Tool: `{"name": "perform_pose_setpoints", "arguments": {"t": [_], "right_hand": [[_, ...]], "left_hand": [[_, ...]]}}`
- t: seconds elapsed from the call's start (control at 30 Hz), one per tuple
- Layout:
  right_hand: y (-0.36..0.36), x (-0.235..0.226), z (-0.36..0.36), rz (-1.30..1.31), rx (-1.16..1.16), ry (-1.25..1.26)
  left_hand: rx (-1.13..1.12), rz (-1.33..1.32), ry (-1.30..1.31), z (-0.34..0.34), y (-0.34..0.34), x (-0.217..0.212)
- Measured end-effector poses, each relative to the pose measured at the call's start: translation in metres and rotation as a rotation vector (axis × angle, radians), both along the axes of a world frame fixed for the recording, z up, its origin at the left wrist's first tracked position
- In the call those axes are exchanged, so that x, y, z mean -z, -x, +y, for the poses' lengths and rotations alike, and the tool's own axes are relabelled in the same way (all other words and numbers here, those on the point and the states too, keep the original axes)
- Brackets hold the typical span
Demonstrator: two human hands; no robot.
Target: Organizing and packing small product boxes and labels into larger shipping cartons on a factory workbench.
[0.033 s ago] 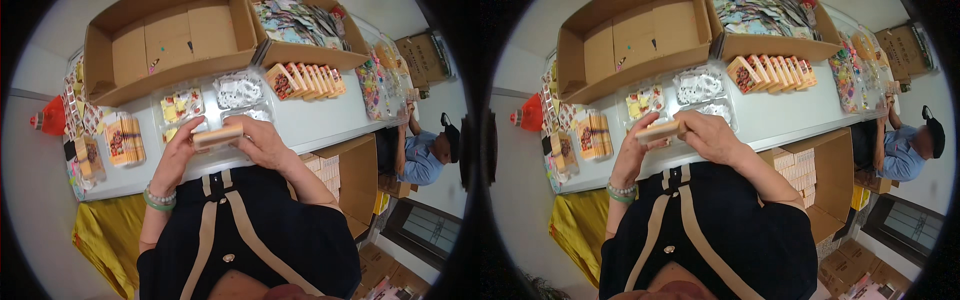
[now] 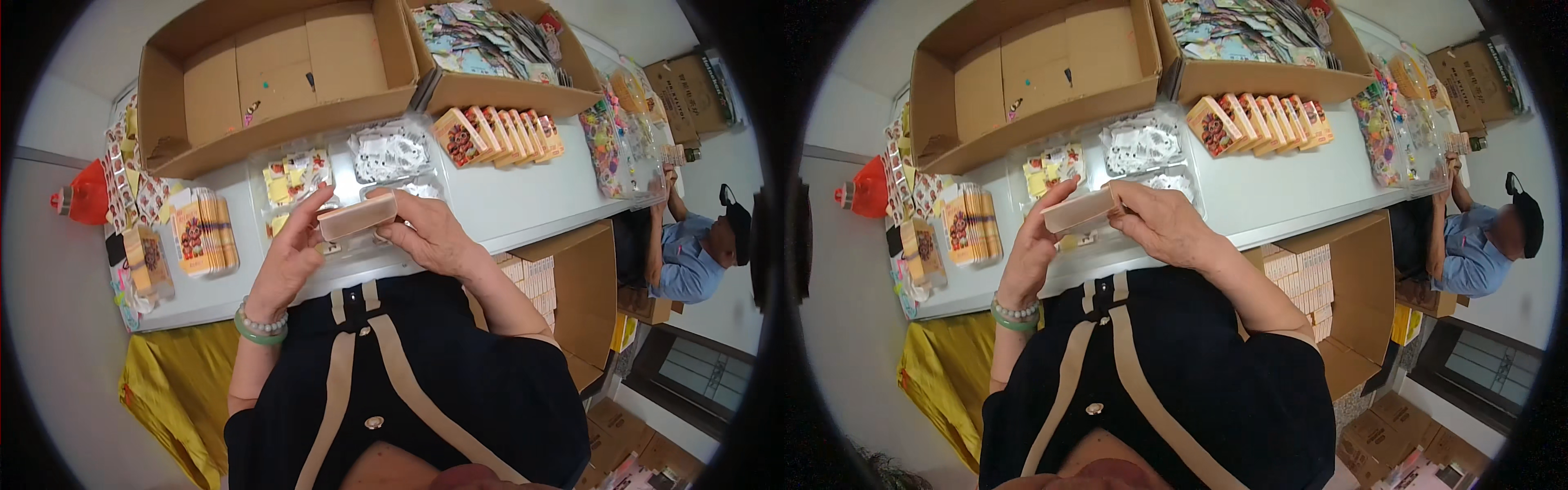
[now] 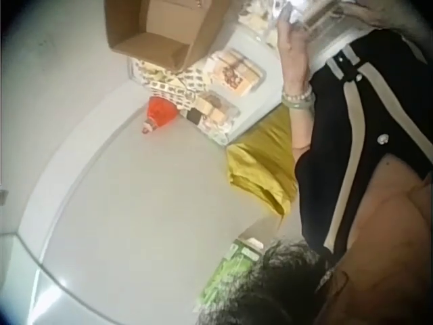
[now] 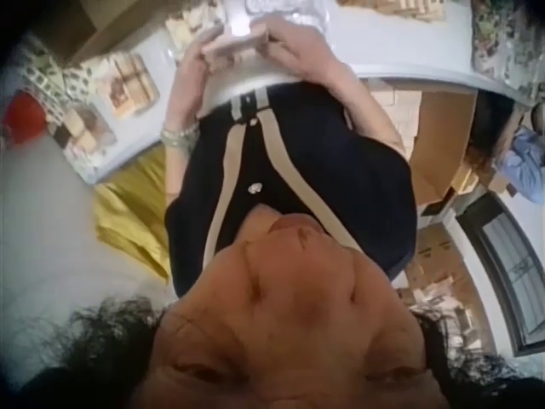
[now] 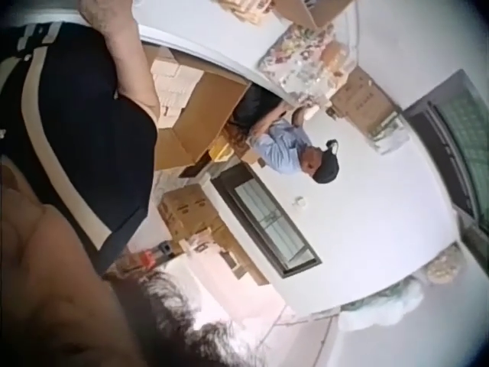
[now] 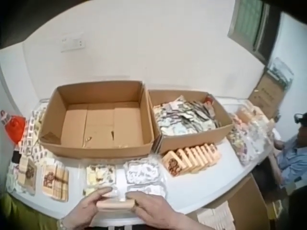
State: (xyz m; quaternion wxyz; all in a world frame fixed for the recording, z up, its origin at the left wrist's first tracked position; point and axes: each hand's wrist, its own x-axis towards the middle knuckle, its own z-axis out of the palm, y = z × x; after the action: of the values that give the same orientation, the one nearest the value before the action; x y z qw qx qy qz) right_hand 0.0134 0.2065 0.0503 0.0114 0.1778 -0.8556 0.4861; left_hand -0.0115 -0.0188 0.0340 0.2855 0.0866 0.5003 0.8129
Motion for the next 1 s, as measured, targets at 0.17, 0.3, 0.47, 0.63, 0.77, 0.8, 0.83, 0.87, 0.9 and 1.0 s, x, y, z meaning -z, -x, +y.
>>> {"name": "perform_pose_setpoints", "arguments": {"t": [0.17, 0.3, 0.47, 0.63, 0.77, 0.8, 0.83, 0.87, 0.9, 1.0], "right_hand": [[0.022, -0.025, 0.003, -0.374, -0.247, -0.276], [0.073, -0.017, 0.055, 0.215, 0.029, -0.216], [0.223, -0.013, 0.161, 0.008, 0.512, -0.722], [0.295, 0.031, 0.166, -0.849, 0.649, -0.286], [0.315, 0.060, 0.180, -0.709, 0.717, 0.089], [0.309, 0.051, 0.175, -0.695, 0.752, 0.149], [0.305, 0.042, 0.175, -0.781, 0.732, 0.095], [0.301, 0.036, 0.182, -0.861, 0.724, 0.046], [0.303, 0.039, 0.194, -0.887, 0.727, 0.130], [0.294, 0.031, 0.209, -0.789, 0.720, -0.037]], "left_hand": [[0.257, 0.133, 0.077, 0.019, 0.023, -0.005], [0.110, -0.066, -0.089, 0.020, 0.025, 0.005], [-0.003, -0.101, 0.042, 0.023, 0.036, 0.017], [0.040, -0.144, 0.143, 0.018, 0.035, 0.032], [0.036, -0.203, 0.129, 0.016, 0.039, 0.031], [0.029, -0.214, 0.124, 0.016, 0.040, 0.030], [0.030, -0.228, 0.116, 0.016, 0.041, 0.029], [0.044, -0.235, 0.109, 0.016, 0.044, 0.028], [0.050, -0.236, 0.104, 0.017, 0.046, 0.028], [0.052, -0.206, 0.109, 0.016, 0.046, 0.028]]}}
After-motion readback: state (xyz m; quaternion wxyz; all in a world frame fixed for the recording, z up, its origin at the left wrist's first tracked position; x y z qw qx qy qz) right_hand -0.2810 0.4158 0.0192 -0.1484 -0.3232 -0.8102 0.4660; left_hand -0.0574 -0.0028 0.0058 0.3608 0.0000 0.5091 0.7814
